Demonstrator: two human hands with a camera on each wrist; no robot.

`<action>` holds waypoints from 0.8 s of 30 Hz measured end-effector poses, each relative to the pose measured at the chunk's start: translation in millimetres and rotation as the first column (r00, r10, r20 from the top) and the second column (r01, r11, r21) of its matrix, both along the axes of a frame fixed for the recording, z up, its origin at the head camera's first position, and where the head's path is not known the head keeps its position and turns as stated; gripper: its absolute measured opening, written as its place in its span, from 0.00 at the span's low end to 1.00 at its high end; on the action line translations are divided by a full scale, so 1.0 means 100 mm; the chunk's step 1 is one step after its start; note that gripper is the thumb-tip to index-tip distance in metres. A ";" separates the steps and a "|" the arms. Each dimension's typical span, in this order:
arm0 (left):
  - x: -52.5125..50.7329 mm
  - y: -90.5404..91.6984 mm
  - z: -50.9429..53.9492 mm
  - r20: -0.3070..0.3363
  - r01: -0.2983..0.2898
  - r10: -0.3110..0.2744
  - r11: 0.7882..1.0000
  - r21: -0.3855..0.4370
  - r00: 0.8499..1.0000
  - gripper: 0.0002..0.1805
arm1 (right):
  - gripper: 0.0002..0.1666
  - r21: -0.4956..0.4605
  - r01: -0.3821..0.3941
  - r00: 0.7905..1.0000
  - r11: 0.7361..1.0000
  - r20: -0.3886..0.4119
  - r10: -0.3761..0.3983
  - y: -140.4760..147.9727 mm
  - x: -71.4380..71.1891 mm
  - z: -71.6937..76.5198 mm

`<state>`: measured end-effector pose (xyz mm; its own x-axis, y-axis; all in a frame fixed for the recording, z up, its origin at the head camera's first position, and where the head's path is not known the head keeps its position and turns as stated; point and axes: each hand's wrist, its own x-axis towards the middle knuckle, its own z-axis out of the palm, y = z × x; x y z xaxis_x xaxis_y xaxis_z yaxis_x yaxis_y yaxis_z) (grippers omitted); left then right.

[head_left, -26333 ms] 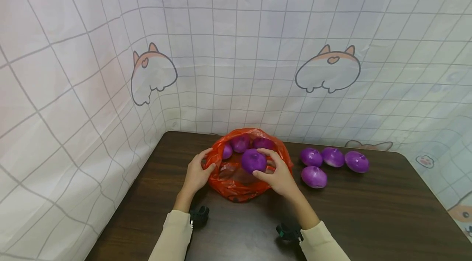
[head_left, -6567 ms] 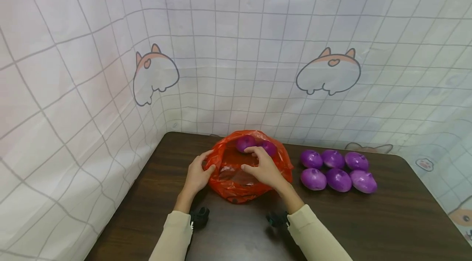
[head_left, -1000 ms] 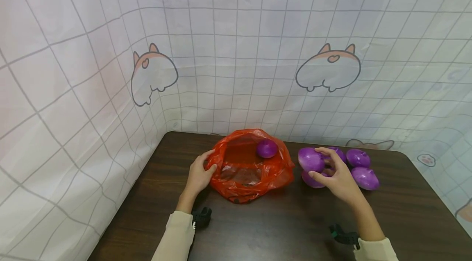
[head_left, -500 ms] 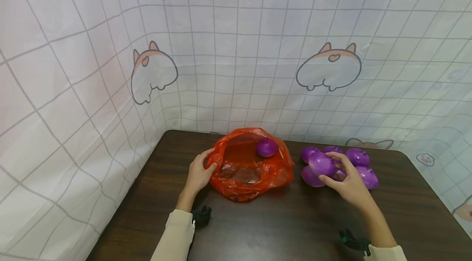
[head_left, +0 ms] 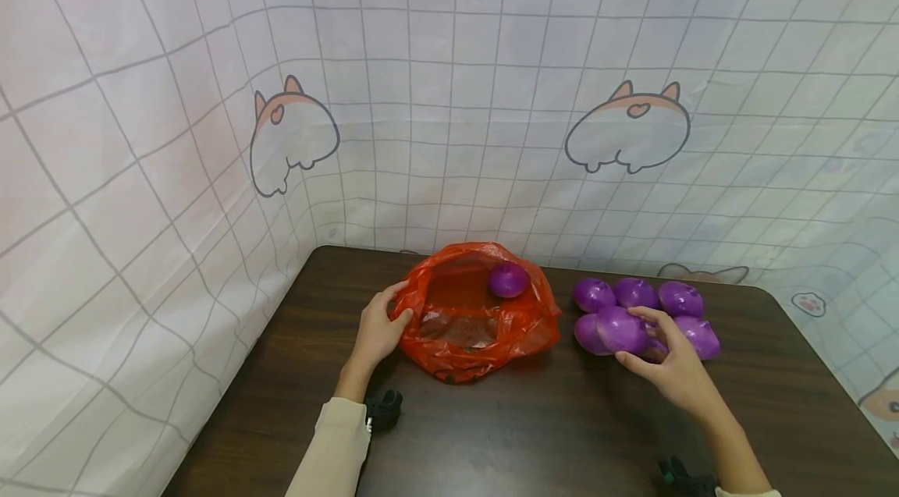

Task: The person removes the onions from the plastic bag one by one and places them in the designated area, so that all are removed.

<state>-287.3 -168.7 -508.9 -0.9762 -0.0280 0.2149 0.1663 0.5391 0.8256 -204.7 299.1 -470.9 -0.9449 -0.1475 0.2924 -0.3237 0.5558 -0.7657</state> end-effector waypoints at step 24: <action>0.02 0.01 0.04 0.022 -0.001 0.001 1.000 0.011 1.000 0.29 | 0.39 0.069 -0.136 0.990 0.988 -0.038 0.139 0.04 0.10 -0.26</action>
<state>-285.3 -168.0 -504.9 -0.9808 -0.0309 0.1927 0.1474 0.5300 0.8351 -194.5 303.1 -496.9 -0.9013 -0.2952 0.3169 -0.4317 0.5529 -0.7127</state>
